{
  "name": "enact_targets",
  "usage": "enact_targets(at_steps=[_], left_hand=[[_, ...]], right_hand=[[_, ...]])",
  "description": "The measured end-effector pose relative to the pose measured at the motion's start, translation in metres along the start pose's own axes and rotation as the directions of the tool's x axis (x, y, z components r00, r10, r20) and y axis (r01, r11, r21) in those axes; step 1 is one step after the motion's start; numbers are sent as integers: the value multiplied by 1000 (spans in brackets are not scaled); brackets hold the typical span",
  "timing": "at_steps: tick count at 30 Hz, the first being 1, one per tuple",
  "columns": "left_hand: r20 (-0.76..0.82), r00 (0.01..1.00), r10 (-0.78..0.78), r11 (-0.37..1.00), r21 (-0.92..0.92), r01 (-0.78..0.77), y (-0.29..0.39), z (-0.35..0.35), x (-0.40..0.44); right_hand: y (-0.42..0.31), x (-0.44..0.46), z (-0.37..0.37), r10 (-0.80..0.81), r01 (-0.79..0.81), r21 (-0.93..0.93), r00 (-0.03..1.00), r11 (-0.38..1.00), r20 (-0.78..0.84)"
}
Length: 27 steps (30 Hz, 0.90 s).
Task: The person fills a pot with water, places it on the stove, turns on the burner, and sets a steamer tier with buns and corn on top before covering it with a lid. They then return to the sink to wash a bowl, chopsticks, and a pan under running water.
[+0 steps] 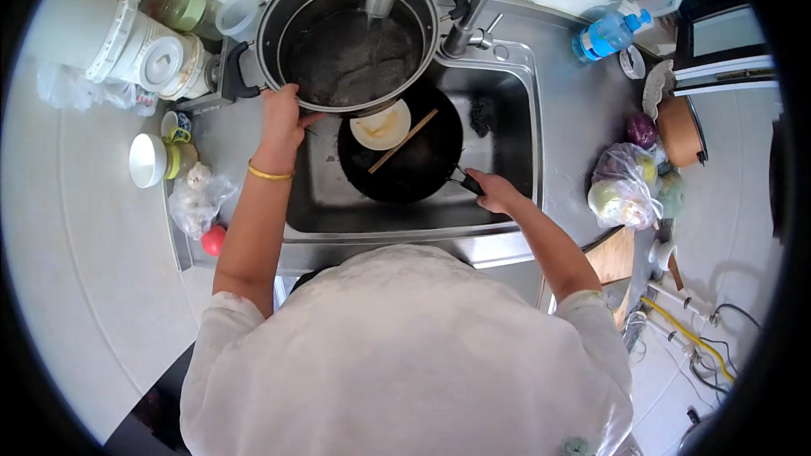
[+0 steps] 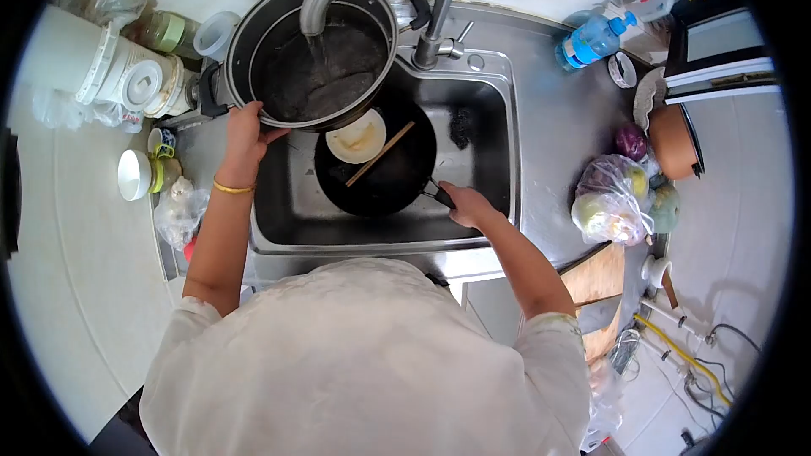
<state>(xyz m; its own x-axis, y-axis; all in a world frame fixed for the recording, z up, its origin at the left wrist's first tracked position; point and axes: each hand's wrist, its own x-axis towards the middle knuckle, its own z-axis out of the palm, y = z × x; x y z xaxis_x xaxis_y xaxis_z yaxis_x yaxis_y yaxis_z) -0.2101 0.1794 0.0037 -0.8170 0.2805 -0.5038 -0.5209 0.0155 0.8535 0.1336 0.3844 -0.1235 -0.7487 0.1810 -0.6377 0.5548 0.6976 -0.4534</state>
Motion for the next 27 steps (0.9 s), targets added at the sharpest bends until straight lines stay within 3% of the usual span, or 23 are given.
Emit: enact_targets(at_steps=[7,8,11,14,16,19,23,24,27], left_hand=[[-3,999,-34,999,-6,34,1,0,3],[-72,997,-30,999,20,32,0,2,2],[-59,998,-23,999,37,26,-6,-5,12],[-67,997,-30,998,44,33,0,2,4],[-59,998,-22,998,51,25,-2,0,5],[-75,997,-27,998,47,30,-3,-1,6],[-119,991,-64,994,81,74,-1,0,6],[-123,991,-55,994,89,66,0,0,5],[-106,994,-40,995,90,50,0,1,4]], right_hand=[[35,44,19,43,-45,19,993,999,106],[41,49,23,50,-53,24,992,998,119],[37,66,-1,44,-17,-71,916,997,398],[34,76,-36,132,-102,-194,980,976,147],[77,125,-30,201,-203,-5,973,979,-116],[74,148,-34,293,-247,174,895,953,-336],[78,167,9,464,-470,62,825,880,-323],[77,171,17,503,-492,139,765,859,-402],[92,173,11,448,-367,257,723,894,-526]])
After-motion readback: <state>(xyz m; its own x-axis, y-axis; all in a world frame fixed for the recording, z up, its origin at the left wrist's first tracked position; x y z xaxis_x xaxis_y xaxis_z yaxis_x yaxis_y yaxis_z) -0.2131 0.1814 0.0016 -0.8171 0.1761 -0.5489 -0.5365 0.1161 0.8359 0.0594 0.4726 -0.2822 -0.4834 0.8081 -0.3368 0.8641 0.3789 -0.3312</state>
